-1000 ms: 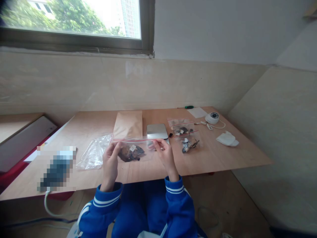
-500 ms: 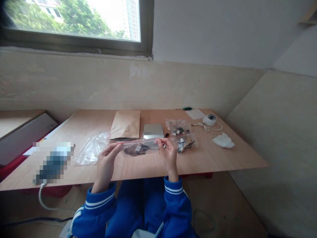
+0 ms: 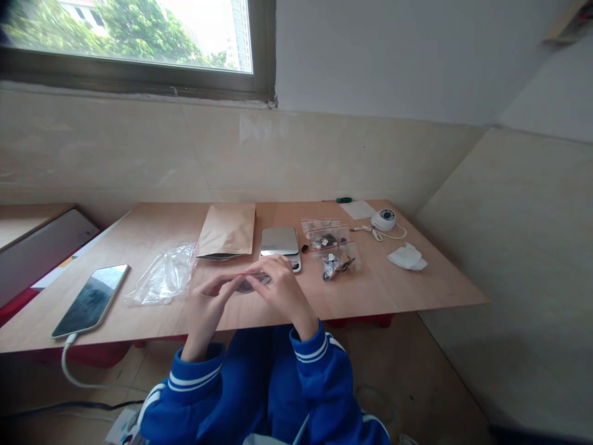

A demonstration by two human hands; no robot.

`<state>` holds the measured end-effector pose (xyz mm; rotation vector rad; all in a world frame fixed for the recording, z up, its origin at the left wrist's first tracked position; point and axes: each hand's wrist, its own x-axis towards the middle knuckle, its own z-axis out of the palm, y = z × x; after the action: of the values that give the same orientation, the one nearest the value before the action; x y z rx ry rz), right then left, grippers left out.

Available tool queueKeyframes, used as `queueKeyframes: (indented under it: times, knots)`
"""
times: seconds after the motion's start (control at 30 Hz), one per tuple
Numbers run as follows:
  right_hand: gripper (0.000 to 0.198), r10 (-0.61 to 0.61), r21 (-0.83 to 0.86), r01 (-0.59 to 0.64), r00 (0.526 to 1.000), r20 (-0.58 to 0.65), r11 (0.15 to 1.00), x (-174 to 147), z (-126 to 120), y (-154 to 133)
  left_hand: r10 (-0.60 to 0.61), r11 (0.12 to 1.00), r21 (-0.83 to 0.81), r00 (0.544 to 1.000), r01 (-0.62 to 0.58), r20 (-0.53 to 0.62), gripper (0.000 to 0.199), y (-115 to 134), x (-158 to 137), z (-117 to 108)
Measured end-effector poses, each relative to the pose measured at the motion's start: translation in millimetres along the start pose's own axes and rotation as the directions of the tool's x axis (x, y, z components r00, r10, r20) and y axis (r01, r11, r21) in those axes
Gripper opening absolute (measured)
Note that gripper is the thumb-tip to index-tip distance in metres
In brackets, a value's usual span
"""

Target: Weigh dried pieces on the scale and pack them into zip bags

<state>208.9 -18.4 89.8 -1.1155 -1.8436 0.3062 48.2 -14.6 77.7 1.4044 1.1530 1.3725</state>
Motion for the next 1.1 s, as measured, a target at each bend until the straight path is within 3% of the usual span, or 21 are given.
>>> queueKeyframes:
  times: [0.07,0.2,0.33,0.43,0.53,0.63,0.83,1.0,1.1]
  knots:
    - [0.004,-0.019,-0.008,0.019,1.000,0.022,1.000,4,2,0,0.035,0.999,0.020,0.999,-0.035,-0.002,0.020,-4,0,2]
    - [0.017,-0.029,-0.087,0.026,0.999,-0.030,0.996,7,8,6,0.082,0.993,0.085,0.997,-0.082,-0.008,0.019,-14,-3,4]
    - [0.024,-0.050,-0.164,0.037,0.996,-0.080,0.986,7,17,5,0.185,0.950,0.263,0.982,-0.168,-0.041,0.016,-19,-6,5]
    - [0.022,-0.047,-0.184,0.028,0.994,-0.098,0.983,8,24,2,0.242,0.923,0.329,0.965,-0.198,-0.098,0.013,-21,-6,5]
    - [0.013,0.001,-0.152,-0.007,0.999,-0.040,0.988,8,26,7,0.267,0.932,0.302,0.944,-0.201,-0.196,0.014,-24,-4,3]
    - [0.017,0.018,-0.156,-0.021,1.000,-0.020,0.988,5,24,17,0.255,0.950,0.233,0.946,-0.207,-0.202,0.015,-24,-2,2]
    - [0.032,-0.055,-0.176,0.052,0.998,-0.012,0.983,3,19,27,0.138,0.988,0.080,0.990,-0.134,-0.041,0.020,-20,0,-1]
    - [0.014,-0.035,-0.112,0.042,0.997,0.065,0.993,8,8,9,0.056,0.998,0.048,0.991,-0.051,-0.119,0.022,-23,1,-1]
    - [0.020,-0.012,-0.052,0.016,0.997,0.083,0.999,10,4,-3,0.050,0.999,0.013,0.990,-0.049,-0.135,0.021,-25,-1,-1]
